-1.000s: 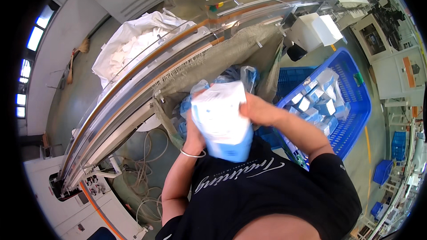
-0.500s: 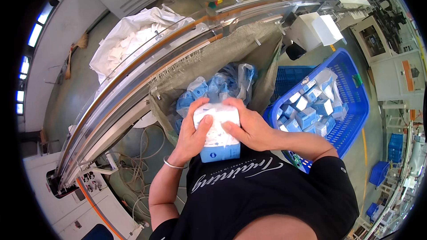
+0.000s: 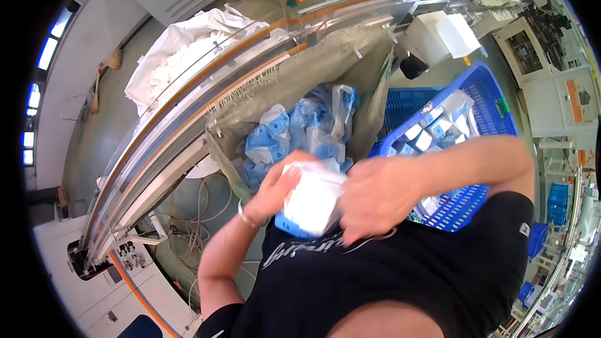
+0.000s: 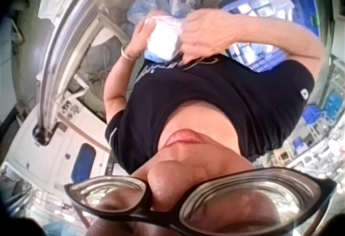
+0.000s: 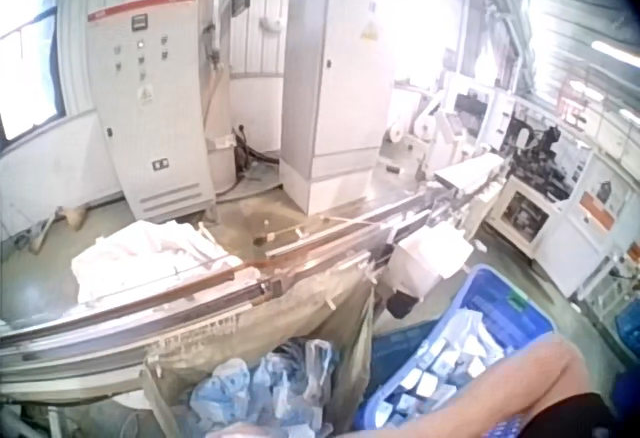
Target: The person stands in a factory setting and repeatedly picks up small, white, rectangular packages from a large white sack. They place the packages into a blue plastic basket, occasionally handling them with both hands to adjust their orientation before depositing them.
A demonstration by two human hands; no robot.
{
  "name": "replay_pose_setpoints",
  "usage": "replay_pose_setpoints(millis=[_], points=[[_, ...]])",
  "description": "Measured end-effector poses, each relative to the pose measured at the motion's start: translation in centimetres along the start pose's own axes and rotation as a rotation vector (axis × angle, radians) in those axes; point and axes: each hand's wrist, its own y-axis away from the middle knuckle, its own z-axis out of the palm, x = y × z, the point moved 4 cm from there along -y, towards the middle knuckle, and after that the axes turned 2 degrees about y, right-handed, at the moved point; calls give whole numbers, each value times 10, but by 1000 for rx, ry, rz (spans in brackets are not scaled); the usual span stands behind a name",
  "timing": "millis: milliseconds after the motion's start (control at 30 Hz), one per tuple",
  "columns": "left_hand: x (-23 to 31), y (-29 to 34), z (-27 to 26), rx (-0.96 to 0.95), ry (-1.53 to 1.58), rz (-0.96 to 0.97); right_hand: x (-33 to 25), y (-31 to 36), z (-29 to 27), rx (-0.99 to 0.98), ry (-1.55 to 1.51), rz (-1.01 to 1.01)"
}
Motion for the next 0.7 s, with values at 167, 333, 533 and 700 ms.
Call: replay_pose_setpoints(millis=[167,333,533,700], points=[[-14,-21,1,-73,400,-71,55,42,32,119,202,-8],[10,-26,-14,117,-213,90,58,76,82,347,-1511,1051],[24,-41,-19,365,-883,224,47,49,78,233,-642,1358],[5,-47,-82,965,-682,613,37,95,60,1009,-794,1335]])
